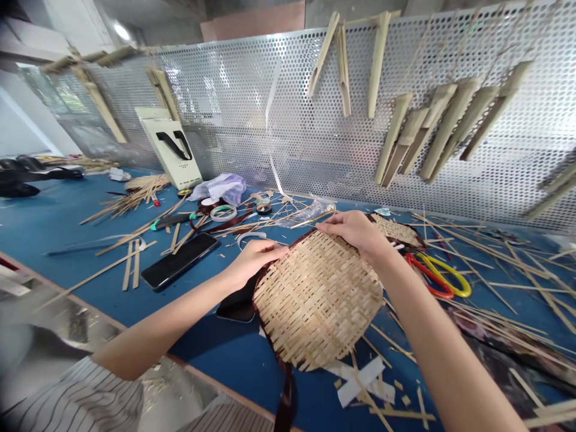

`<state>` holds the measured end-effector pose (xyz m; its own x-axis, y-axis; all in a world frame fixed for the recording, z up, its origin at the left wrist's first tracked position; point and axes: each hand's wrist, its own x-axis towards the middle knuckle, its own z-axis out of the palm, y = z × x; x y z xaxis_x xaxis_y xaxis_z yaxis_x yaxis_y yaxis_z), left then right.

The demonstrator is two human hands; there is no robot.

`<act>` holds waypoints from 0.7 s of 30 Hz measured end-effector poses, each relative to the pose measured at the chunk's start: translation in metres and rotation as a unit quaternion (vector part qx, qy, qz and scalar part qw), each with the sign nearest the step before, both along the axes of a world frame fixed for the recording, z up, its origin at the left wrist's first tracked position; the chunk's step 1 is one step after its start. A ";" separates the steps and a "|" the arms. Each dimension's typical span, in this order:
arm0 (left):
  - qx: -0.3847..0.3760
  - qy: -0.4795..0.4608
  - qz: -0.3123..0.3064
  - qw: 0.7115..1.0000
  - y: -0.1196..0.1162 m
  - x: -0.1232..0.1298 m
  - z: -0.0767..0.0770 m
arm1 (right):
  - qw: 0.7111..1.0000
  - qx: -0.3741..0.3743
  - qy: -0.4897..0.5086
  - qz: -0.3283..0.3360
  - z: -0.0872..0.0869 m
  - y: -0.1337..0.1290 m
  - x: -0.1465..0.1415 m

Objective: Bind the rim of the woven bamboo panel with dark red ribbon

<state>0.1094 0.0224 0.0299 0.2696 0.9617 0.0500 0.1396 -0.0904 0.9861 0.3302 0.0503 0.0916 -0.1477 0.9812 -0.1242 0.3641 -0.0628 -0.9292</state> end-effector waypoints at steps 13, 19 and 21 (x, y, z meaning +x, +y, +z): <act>-0.113 -0.123 0.004 0.986 -0.005 0.003 0.004 | 0.999 0.014 -0.014 -0.035 -0.005 0.002 -0.006; -0.131 -0.143 -0.055 0.979 -0.012 -0.004 0.022 | 0.996 0.057 0.024 -0.062 0.007 -0.005 0.000; -0.078 -0.131 -0.061 0.986 -0.021 -0.007 0.037 | 0.991 0.117 0.017 -0.059 0.018 -0.015 0.002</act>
